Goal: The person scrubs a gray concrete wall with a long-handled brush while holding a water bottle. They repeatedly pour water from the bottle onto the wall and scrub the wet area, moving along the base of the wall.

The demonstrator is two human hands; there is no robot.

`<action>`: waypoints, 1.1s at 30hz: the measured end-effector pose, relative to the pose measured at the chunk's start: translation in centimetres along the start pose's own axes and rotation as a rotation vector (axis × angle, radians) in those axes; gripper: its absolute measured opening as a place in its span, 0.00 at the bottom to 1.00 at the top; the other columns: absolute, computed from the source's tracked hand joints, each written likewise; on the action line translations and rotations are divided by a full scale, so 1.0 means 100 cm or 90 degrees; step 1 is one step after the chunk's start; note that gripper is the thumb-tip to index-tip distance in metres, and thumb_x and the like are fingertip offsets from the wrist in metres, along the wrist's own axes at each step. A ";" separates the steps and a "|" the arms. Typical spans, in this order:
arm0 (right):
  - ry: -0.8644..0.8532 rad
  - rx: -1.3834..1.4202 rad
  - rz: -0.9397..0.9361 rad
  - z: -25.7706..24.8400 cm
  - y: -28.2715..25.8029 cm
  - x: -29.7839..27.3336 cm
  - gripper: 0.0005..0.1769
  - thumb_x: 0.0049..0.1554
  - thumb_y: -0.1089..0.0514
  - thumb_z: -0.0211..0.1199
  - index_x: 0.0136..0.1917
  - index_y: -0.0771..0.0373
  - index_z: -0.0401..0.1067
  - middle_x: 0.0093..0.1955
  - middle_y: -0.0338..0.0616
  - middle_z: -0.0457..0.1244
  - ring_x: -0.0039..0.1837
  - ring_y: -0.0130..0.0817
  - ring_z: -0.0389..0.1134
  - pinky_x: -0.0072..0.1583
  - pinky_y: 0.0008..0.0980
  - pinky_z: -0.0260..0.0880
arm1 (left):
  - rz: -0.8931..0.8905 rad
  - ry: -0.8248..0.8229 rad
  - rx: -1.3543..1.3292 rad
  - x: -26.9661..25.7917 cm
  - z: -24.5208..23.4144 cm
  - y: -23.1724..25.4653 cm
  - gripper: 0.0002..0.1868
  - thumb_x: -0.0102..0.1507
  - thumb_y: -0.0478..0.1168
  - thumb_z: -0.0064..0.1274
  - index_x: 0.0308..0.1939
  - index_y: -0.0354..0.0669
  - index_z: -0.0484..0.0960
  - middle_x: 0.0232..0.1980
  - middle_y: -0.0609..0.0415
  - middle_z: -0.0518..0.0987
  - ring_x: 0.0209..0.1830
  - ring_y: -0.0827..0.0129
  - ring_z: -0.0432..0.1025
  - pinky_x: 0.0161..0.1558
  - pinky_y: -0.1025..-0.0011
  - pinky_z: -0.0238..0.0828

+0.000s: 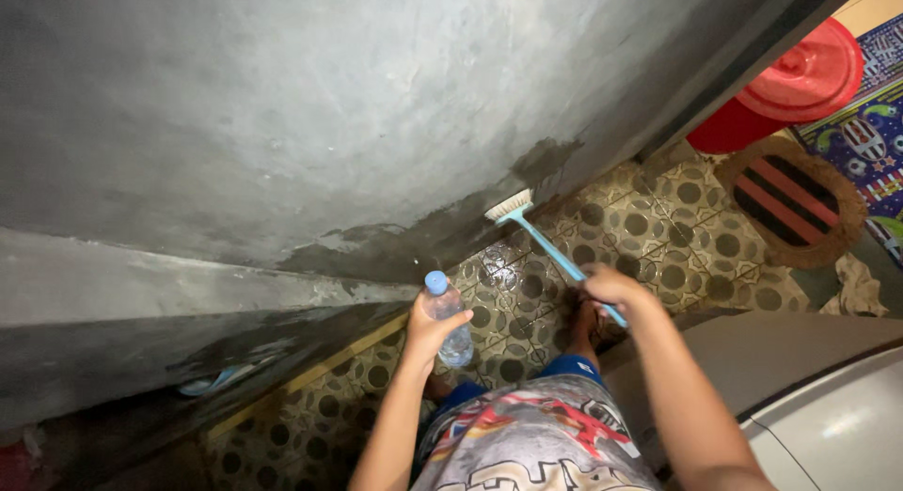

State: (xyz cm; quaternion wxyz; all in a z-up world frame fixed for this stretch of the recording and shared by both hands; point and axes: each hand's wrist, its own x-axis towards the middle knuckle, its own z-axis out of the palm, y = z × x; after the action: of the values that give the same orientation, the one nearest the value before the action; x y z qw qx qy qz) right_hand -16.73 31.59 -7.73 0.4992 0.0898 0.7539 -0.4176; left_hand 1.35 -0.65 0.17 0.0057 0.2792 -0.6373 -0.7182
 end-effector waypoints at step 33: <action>-0.006 0.039 -0.035 0.004 0.000 -0.023 0.13 0.60 0.59 0.54 0.56 0.62 0.71 0.29 0.39 0.56 0.25 0.27 0.53 0.26 0.30 0.54 | 0.042 0.022 -0.028 -0.001 -0.001 -0.006 0.35 0.47 0.31 0.72 0.58 0.38 0.74 0.51 0.54 0.81 0.52 0.68 0.75 0.57 0.68 0.71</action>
State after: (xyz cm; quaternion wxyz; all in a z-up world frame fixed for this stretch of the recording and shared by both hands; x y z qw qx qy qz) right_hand -15.33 31.97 -5.89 0.4885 0.0825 0.7403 -0.4545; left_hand 1.75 -0.61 -0.34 0.0464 0.2703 -0.6300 -0.7266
